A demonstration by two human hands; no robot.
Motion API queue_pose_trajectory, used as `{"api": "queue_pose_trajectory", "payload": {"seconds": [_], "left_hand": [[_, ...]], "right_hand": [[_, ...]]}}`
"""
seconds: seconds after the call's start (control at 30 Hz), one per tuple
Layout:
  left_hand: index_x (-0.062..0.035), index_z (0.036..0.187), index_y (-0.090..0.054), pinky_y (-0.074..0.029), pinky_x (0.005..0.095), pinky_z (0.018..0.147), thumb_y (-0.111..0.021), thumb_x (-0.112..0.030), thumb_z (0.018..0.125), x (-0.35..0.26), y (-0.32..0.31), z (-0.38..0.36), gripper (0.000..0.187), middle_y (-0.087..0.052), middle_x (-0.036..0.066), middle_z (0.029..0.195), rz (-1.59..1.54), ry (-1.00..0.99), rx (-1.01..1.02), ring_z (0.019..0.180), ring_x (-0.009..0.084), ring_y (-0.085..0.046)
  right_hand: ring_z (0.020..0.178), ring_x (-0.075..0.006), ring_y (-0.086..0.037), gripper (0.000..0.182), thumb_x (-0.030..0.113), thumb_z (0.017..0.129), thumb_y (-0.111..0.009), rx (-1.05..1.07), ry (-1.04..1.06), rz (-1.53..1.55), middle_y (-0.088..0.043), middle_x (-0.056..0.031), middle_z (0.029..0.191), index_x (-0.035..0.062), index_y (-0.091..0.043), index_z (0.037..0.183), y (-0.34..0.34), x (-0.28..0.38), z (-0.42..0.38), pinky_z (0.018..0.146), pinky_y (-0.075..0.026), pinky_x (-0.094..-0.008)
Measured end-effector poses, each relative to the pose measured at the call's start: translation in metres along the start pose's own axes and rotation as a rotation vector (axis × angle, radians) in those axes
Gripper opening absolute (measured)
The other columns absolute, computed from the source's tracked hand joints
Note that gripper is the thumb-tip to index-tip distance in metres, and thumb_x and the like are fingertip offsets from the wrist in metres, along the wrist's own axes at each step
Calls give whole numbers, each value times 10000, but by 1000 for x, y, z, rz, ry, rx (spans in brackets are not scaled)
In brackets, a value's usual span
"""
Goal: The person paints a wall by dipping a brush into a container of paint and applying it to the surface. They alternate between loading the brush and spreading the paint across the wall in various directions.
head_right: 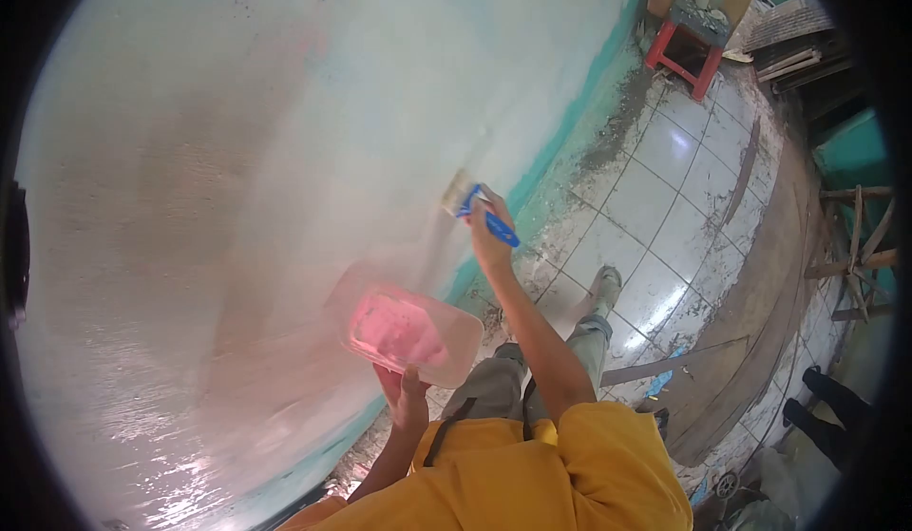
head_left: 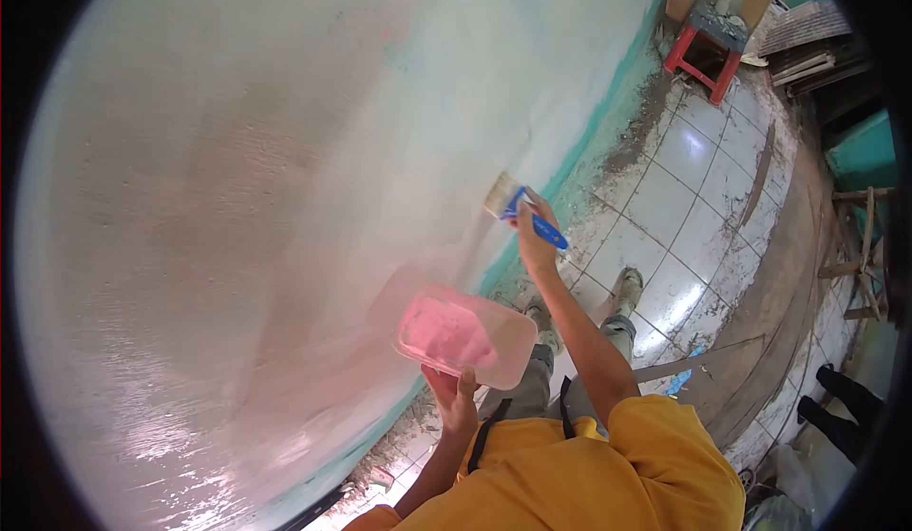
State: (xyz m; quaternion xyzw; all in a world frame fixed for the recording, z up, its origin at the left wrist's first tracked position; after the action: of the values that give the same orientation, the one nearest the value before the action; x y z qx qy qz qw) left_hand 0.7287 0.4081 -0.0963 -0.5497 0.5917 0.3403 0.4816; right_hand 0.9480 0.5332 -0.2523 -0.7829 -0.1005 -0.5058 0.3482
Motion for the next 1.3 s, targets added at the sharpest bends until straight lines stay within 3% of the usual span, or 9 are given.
{"api": "queue_pose_trajectory", "payload": {"seconds": [0.13,0.23,0.5,0.67,0.8,0.93,1.03,1.23,1.3], "left_hand": [[-53,1474,-105,-537,412,886,-684,-320,923,4,3,1,842,-395,191,1367,1,-16,22,1189,269,-518],[-50,1477,-107,-528,406,894,-681,-325,924,8,5,2,843,-396,189,1365,17,-53,10,1192,266,-515],[-47,1476,-118,-525,391,888,-694,-358,913,6,-3,5,863,-408,174,1335,18,-58,-13,1174,259,-512],[-58,1487,-93,-532,380,879,-713,-275,906,4,-15,8,877,-381,169,1376,-38,-25,2,1224,270,-489],[-71,1489,-85,-539,402,890,-708,-180,904,-7,-40,18,861,-358,167,1410,-56,-13,1,1268,287,-465],[-57,1483,-92,-510,424,953,-712,-174,897,-18,-67,29,861,-356,176,1409,-46,27,-5,1278,298,-459],[-111,1486,-116,-540,451,932,-663,-241,936,-17,-87,39,787,-360,143,1439,66,-69,20,1275,279,-476],[-94,1483,-88,-535,456,945,-661,-223,938,-30,-153,48,801,-342,152,1436,36,-196,47,1294,273,-454],[-31,1466,-92,-463,424,1029,-713,-96,877,-35,-176,44,859,-322,178,1411,-24,-225,57,1291,287,-440]], "right_hand": [[875,-170,-667,402,125,1000,-494,164,173,15,-661,-123,1030,-31,-473,1369,-44,103,-22,774,-566,-300],[870,-169,-666,403,117,1005,-486,204,168,113,-662,-119,1024,-22,-464,1382,-44,106,-20,786,-569,-305],[826,-144,-665,364,149,1001,-514,28,-74,20,-663,-97,964,-20,-500,1323,31,-67,-1,699,-543,-269],[776,-140,-670,378,173,989,-545,47,-124,-50,-663,-90,922,-17,-510,1313,59,-50,3,672,-537,-255],[748,-142,-672,367,157,978,-564,37,-54,-74,-672,-102,922,-21,-528,1297,64,51,-3,670,-543,-255],[757,-145,-669,360,101,950,-596,127,50,-112,-681,-109,953,-12,-543,1288,69,162,-16,694,-560,-273],[764,-150,-654,328,62,926,-615,231,99,-174,-671,-88,948,-2,-582,1246,75,238,-33,685,-556,-286],[754,-118,-642,254,79,894,-670,538,165,-455,-674,-69,878,4,-656,1137,81,329,-51,669,-519,-250],[721,-122,-651,251,108,873,-695,540,131,-570,-693,-81,848,13,-671,1105,81,350,-50,654,-521,-256]]}}
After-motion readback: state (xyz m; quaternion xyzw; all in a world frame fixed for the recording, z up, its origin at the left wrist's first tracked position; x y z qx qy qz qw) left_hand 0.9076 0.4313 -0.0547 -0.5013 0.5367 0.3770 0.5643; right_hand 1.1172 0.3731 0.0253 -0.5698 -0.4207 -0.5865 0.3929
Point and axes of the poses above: each hand's wrist, its own z-axis towards the middle knuckle, its own y-axis out of the back of the hand, x = y × z, the point moved 2 cm from there along z, towards the middle knuckle
